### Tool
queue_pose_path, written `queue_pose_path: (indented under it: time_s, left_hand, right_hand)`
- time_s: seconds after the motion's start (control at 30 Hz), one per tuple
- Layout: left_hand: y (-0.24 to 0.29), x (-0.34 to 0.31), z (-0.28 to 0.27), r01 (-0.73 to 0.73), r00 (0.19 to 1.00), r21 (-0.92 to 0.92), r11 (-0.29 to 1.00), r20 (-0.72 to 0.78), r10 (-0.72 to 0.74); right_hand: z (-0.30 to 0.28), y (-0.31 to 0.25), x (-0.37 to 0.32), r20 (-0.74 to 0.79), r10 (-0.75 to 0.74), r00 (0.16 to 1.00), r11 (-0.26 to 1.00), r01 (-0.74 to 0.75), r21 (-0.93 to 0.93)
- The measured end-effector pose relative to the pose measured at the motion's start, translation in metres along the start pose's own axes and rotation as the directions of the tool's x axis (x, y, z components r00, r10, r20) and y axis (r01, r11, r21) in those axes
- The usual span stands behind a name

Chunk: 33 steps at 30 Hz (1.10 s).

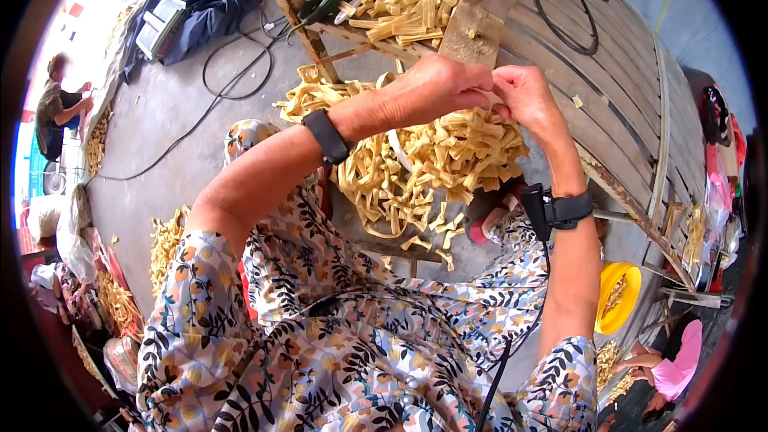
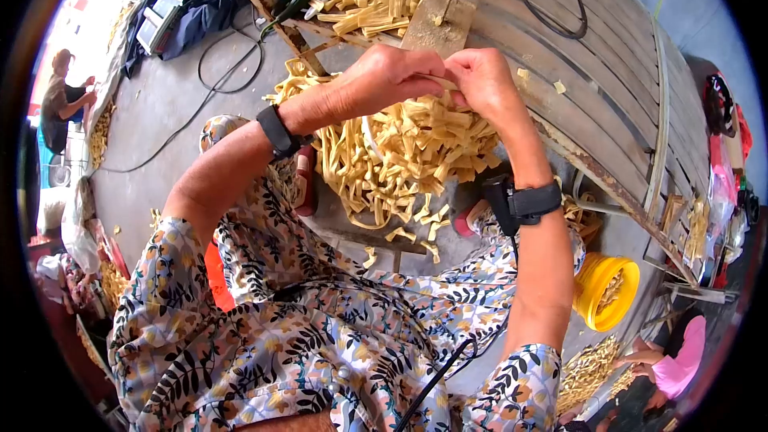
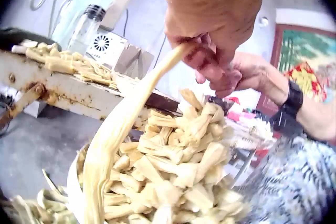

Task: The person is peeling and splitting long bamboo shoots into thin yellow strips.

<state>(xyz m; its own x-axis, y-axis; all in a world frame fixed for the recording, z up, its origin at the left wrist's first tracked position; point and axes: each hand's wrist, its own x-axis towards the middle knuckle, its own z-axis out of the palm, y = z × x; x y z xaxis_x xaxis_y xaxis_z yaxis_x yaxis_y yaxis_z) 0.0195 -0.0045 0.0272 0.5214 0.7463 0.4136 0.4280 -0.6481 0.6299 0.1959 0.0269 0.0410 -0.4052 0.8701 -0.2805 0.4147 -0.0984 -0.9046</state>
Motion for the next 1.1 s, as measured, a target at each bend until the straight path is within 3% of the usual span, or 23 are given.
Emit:
queue_pose_path:
  time_s: [0.03, 0.07, 0.13, 0.2, 0.23, 0.27, 0.33, 0.37, 0.43, 0.5, 0.53, 0.57, 0.6, 0.67, 0.73, 0.8, 0.83, 0.93, 0.97, 1.07, 1.1]
  left_hand:
    - [0.000, -0.002, -0.004, 0.030, 0.999, -0.058, 0.998, 0.028, -0.028]
    - [0.000, -0.004, -0.013, 0.161, 0.978, -0.109, 0.981, 0.149, -0.144]
    - [-0.007, -0.008, -0.027, 0.329, 0.928, -0.161, 0.930, 0.236, -0.288]
    - [-0.020, -0.011, -0.039, 0.251, 0.957, -0.141, 0.958, 0.189, -0.222]
    - [-0.025, -0.012, -0.045, 0.237, 0.961, -0.161, 0.958, 0.184, -0.207]
    - [-0.030, -0.012, -0.050, 0.224, 0.965, -0.180, 0.958, 0.178, -0.193]
    - [-0.027, -0.010, -0.056, 0.329, 0.925, -0.387, 0.862, 0.315, -0.211]
    - [-0.024, -0.009, -0.060, 0.355, 0.908, -0.469, 0.809, 0.379, -0.179]
    - [-0.023, -0.007, -0.058, 0.389, 0.896, -0.638, 0.665, 0.429, -0.113]
    - [-0.022, -0.006, -0.049, 0.387, 0.913, -0.817, 0.427, 0.404, -0.054]
    - [-0.023, -0.006, -0.043, 0.377, 0.922, -0.880, 0.290, 0.386, -0.030]
    - [-0.031, -0.006, -0.034, 0.403, 0.907, -0.883, 0.238, 0.420, 0.022]
    - [-0.029, -0.007, -0.027, 0.457, 0.889, -0.884, 0.095, 0.457, -0.018]
    - [-0.026, -0.010, -0.016, 0.444, 0.890, -0.896, -0.020, 0.444, -0.108]
    - [-0.029, -0.009, -0.004, 0.477, 0.864, -0.876, -0.070, 0.482, -0.144]
    - [-0.024, -0.013, 0.004, 0.519, 0.844, -0.847, -0.115, 0.529, -0.091]
    - [-0.017, -0.012, 0.003, 0.593, 0.776, -0.791, -0.150, 0.611, -0.156]
    - [-0.014, -0.018, 0.013, 0.593, 0.748, -0.722, -0.357, 0.658, -0.086]
    - [-0.012, -0.018, 0.013, 0.625, 0.733, -0.727, -0.285, 0.672, -0.108]
    - [-0.011, -0.021, 0.018, 0.610, 0.761, -0.744, -0.271, 0.646, -0.060]
    - [-0.016, -0.018, 0.020, 0.493, 0.840, -0.856, -0.156, 0.515, -0.174]
  right_hand:
    - [-0.002, 0.005, 0.000, -0.045, -0.041, 0.998, 0.999, 0.041, -0.003]
    - [-0.003, 0.008, -0.001, -0.092, -0.080, 0.993, 0.997, 0.080, -0.005]
    - [-0.014, 0.013, -0.002, -0.048, -0.084, 0.995, 0.996, 0.084, 0.010]
    - [-0.015, 0.015, -0.005, 0.029, -0.056, 0.998, 0.997, 0.058, -0.055]
    - [-0.010, 0.014, -0.009, 0.117, -0.004, 0.993, 0.998, 0.011, -0.066]
    - [-0.003, 0.010, -0.011, 0.245, -0.031, 0.969, 0.999, 0.021, 0.044]
    - [0.009, -0.005, -0.018, 0.477, -0.127, 0.870, 0.966, -0.002, 0.260]
    - [0.008, -0.011, -0.022, 0.516, -0.145, 0.844, 0.938, -0.048, 0.343]
    - [0.009, -0.013, -0.025, 0.492, -0.321, 0.809, 0.862, 0.034, 0.506]
    - [0.009, -0.012, -0.023, 0.458, -0.506, 0.731, 0.745, 0.103, 0.659]
    - [0.011, -0.011, -0.020, 0.409, -0.515, 0.753, 0.734, 0.142, 0.664]
    - [0.013, -0.010, -0.018, 0.358, -0.525, 0.772, 0.721, 0.181, 0.668]
    - [0.016, -0.010, -0.017, 0.306, -0.534, 0.788, 0.709, 0.219, 0.671]
    - [0.020, -0.016, -0.018, 0.185, -0.472, 0.862, 0.752, 0.284, 0.595]
    - [0.022, -0.020, -0.018, 0.077, -0.468, 0.880, 0.821, 0.401, 0.407]
    - [0.025, -0.013, -0.011, 0.012, -0.477, 0.879, 0.847, 0.457, 0.271]
    - [0.025, -0.010, -0.011, -0.023, -0.482, 0.876, 0.857, 0.476, 0.197]
    - [0.019, -0.016, -0.021, 0.064, -0.408, 0.911, 0.903, 0.392, 0.174]
    - [0.018, -0.010, -0.018, 0.062, -0.374, 0.925, 0.927, 0.372, 0.052]
    - [0.024, -0.011, -0.022, 0.122, -0.264, 0.957, 0.937, 0.224, 0.269]
    - [0.026, -0.008, -0.020, 0.052, -0.347, 0.937, 0.911, 0.323, 0.258]
